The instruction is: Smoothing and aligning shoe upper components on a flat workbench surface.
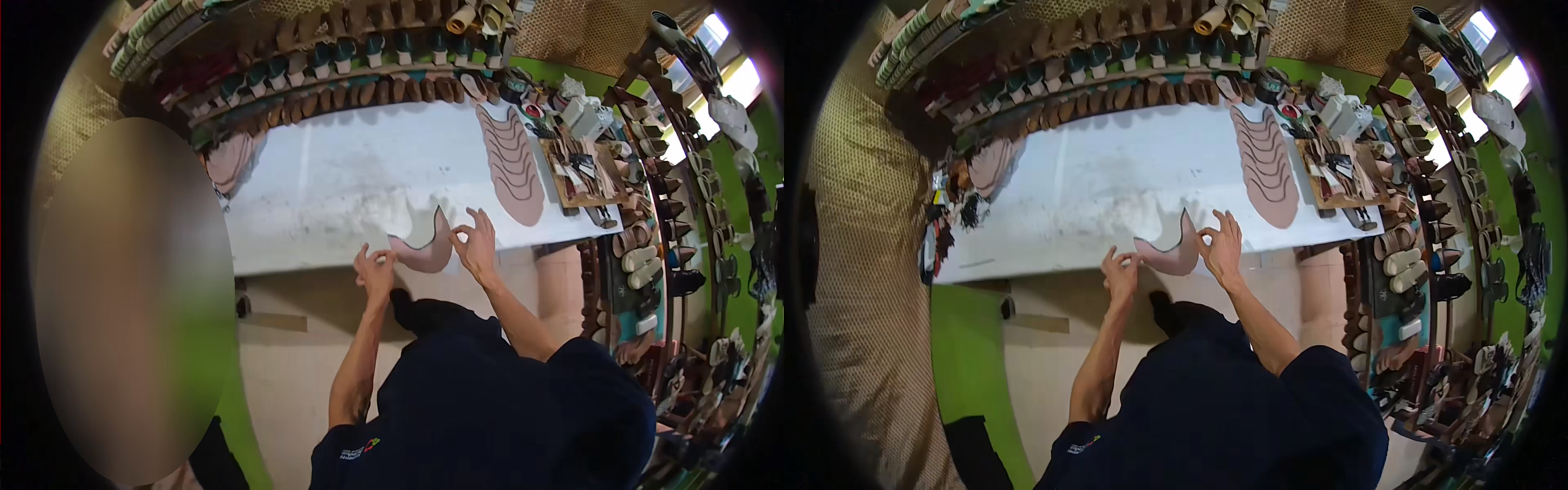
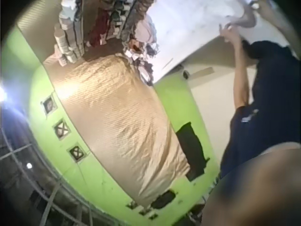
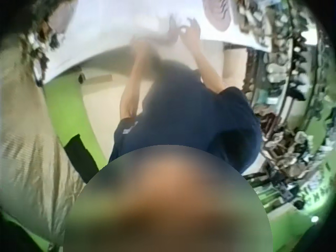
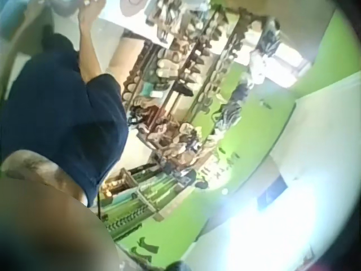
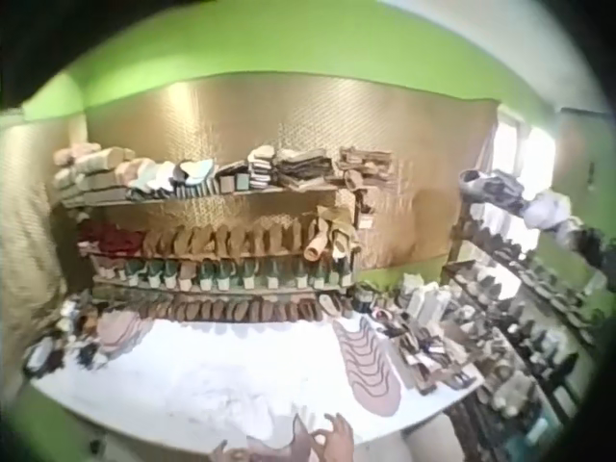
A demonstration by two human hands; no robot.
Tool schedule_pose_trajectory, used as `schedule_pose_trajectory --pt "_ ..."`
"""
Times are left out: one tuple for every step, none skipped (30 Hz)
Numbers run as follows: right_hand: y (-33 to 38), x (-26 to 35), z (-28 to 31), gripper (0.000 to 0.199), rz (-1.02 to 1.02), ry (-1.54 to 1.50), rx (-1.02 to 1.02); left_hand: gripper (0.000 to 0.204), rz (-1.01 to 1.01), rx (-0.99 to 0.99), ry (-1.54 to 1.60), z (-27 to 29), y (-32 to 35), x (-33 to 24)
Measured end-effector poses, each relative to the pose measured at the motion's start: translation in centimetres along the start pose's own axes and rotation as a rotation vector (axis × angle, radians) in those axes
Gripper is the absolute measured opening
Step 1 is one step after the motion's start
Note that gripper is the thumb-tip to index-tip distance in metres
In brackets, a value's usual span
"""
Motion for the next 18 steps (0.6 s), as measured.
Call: schedule_pose_trajectory --pt "0.9 -0.8 1.1 0.016 0.001 0.004 0.008 0.035 -0.029 -0.005 -0.03 -0.7 1.0 -0.8" --pt "1.8 -1.8 2.1 0.016 -0.014 -0.015 0.029 0.035 -0.022 -0.001 -0.027 -1.6 2.6 -1.2" --pt "2.5 -2.7 3.0 0.016 -0.027 -0.035 0.044 0.034 -0.025 -0.003 -0.022 -2.5 3.7 -1.6" --pt "3.2 -3.6 4.1 0.016 -0.029 -0.032 0.044 0.032 -0.031 -0.002 -0.018 -3.5 4.8 -2.1" --pt "3.9 -5.0 5.4 0.016 -0.061 -0.034 0.041 0.032 -0.033 0.003 -0.018 -4.7 5.7 -2.7" --pt "4.5 -6.1 6.2 0.017 -0.087 -0.043 0.042 0.032 -0.044 0.017 -0.007 -5.7 6.4 -3.0" --pt "5.2 -6.9 6.9 0.017 -0.088 -0.045 0.042 0.032 -0.057 0.033 0.003 -6.8 6.9 -3.3" --pt "5.8 -8.1 7.7 0.017 -0.129 -0.048 0.037 0.032 -0.06 0.034 0.0 -7.6 7.4 -3.5" --pt "6.3 -9.2 8.7 0.017 -0.169 -0.048 0.03 0.031 -0.083 0.04 -0.028 -8.7 7.8 -4.1" --pt "6.7 -10.1 9.7 0.017 -0.172 -0.047 0.026 0.029 -0.107 0.046 -0.056 -9.8 8.1 -4.6" --pt "7.0 -10.7 10.9 0.017 -0.156 0.017 0.008 0.029 -0.111 0.049 -0.058 -10.9 8.3 -5.1" --pt "7.4 -11.6 11.9 0.017 -0.144 0.083 -0.01 0.028 -0.13 0.072 -0.079 -12.2 8.5 -6.0" --pt "7.5 -12.7 12.6 0.017 -0.15 0.084 -0.014 0.027 -0.148 0.095 -0.101 -13.4 8.6 -6.9" --pt "7.3 -13.8 13.4 0.017 -0.149 0.09 -0.028 0.027 -0.152 0.1 -0.104 -14.6 8.5 -7.8" --pt "7.1 -14.8 14.0 0.017 -0.148 0.095 -0.043 0.025 -0.167 0.122 -0.099 -15.9 8.3 -8.8" --pt "7.0 -15.8 14.5 0.017 -0.154 0.095 -0.047 0.023 -0.182 0.145 -0.095 -17.0 8.1 -9.8" --pt "6.9 -16.9 14.8 0.017 -0.168 0.095 -0.036 0.023 -0.187 0.149 -0.098 -17.9 7.8 -10.6" --pt "6.5 -18.0 15.1 0.017 -0.178 0.095 -0.026 0.022 -0.171 0.167 -0.121 -19.1 7.2 -11.2"
Point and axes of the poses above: each hand's wrist, its own y-axis away from the middle knuckle, its own z-axis out of the back of the hand, x = y × z, the point moved 8 cm from there along -y, towards the middle knuckle, and after that the axes turned 6 degrees about x, right-handed, at the moved point
